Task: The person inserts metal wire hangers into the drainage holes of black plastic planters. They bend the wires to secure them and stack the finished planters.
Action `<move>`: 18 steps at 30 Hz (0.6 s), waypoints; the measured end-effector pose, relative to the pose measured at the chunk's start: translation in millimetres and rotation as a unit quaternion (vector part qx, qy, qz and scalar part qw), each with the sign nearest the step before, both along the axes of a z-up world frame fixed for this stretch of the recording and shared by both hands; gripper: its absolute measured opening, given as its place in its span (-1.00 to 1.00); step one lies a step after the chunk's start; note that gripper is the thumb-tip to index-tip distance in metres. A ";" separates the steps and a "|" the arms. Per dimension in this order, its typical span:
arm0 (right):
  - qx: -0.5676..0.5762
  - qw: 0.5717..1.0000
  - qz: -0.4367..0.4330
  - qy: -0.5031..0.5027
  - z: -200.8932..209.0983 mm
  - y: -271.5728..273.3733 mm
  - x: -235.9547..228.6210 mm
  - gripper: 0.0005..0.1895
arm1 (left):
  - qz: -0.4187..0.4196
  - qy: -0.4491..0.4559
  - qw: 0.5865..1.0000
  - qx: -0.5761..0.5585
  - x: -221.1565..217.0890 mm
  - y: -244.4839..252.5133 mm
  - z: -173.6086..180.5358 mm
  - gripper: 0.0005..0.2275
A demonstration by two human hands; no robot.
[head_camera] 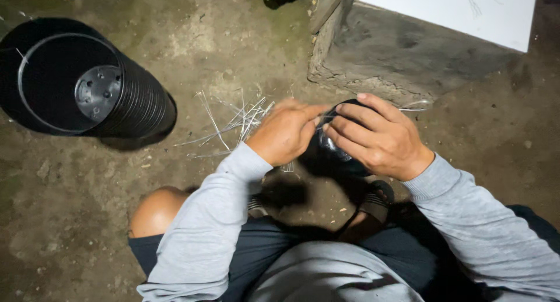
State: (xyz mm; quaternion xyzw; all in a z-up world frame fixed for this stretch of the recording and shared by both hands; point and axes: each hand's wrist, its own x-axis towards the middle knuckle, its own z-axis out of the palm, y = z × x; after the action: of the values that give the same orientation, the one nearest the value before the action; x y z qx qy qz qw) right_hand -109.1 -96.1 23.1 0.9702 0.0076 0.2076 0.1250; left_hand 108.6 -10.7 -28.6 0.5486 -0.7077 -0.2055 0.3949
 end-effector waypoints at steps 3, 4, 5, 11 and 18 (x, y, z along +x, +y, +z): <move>0.003 1.000 -0.020 -0.015 -6.7 -4.8 -10.5 -0.69 | -0.047 0.108 0.983 0.142 -5.1 -5.1 -8.4 -0.72; 0.009 0.999 -0.032 -0.025 -8.7 -4.5 -13.7 -0.71 | -0.069 0.136 0.977 0.152 -3.5 -7.6 -10.6 -0.73; 0.017 0.998 -0.042 -0.036 -10.7 -5.1 -17.4 -0.72 | -0.089 0.163 0.969 0.164 -2.7 -9.2 -12.5 -0.74; 0.074 0.978 -0.126 -0.150 -21.8 -7.1 -25.3 -0.65 | 0.004 0.337 0.931 0.138 11.5 -26.0 -19.4 -0.87; 0.456 0.864 -0.181 -0.117 -46.0 4.3 -7.3 -0.70 | 0.190 0.498 0.844 0.062 36.0 -32.7 -10.2 -0.85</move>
State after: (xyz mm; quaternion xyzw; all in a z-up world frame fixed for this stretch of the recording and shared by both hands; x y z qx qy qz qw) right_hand -116.4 -91.8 -22.9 0.8720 -0.2778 0.2734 -0.2961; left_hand 144.7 -43.4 -38.8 0.5193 -0.2841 -0.4154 0.6907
